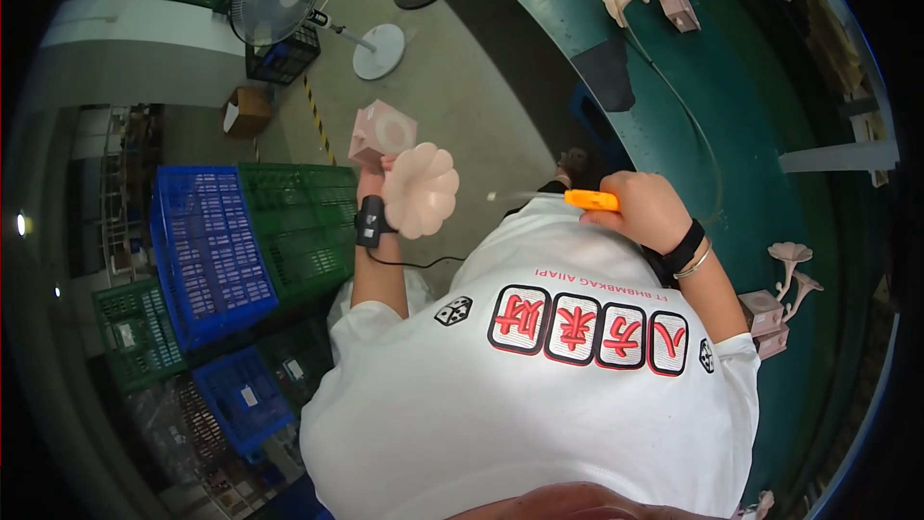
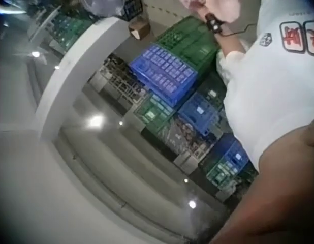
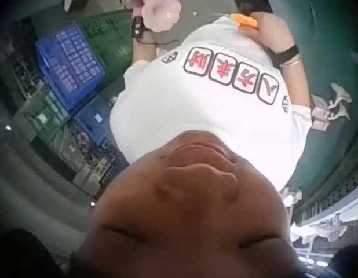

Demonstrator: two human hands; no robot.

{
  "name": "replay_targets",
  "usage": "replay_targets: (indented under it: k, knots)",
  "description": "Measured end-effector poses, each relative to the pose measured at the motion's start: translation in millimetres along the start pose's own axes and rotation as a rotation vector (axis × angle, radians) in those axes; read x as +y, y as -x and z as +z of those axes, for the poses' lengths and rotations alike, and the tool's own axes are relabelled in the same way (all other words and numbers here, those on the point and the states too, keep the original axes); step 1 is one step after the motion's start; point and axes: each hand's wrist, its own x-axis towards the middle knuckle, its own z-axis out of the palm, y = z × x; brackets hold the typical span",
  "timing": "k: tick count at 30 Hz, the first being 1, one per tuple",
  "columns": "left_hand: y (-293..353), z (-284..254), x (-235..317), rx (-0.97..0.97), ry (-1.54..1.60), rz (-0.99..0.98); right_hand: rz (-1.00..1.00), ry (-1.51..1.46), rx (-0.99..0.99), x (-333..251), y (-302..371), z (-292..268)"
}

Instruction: Assembling plastic decorative items at an industrial production line using a hand tool.

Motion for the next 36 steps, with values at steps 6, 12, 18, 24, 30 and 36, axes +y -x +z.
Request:
replay_targets:
  k: [6, 12, 18, 24, 30, 36]
  knots:
    - [50, 58, -34, -0.477, -0.23, -0.881, 0.029, -0.011, 0.245, 19, -11, 5]
    - [16, 1, -27, -0.315, 0.123, -0.663, 0.006, -0.049, 0.105, 27, -11, 10]
    - [-17, 25, -1, -0.077, -0.482, -0.14, 0.029, -0.188, 0.075, 31, 9, 1]
    - [-65, 80, -30, -0.243, -1.099, -0.078, 0.071, -0.353, 0.422, 51, 43, -3]
    - [-93, 184, -152, -0.958, -1.628, -0.37, 0.265, -0.756, 0.974, 82, 102, 18]
    - [-113, 304, -306, -1.344, -2.154, -0.602, 0.417, -0.947, 1.196, 116, 178, 98]
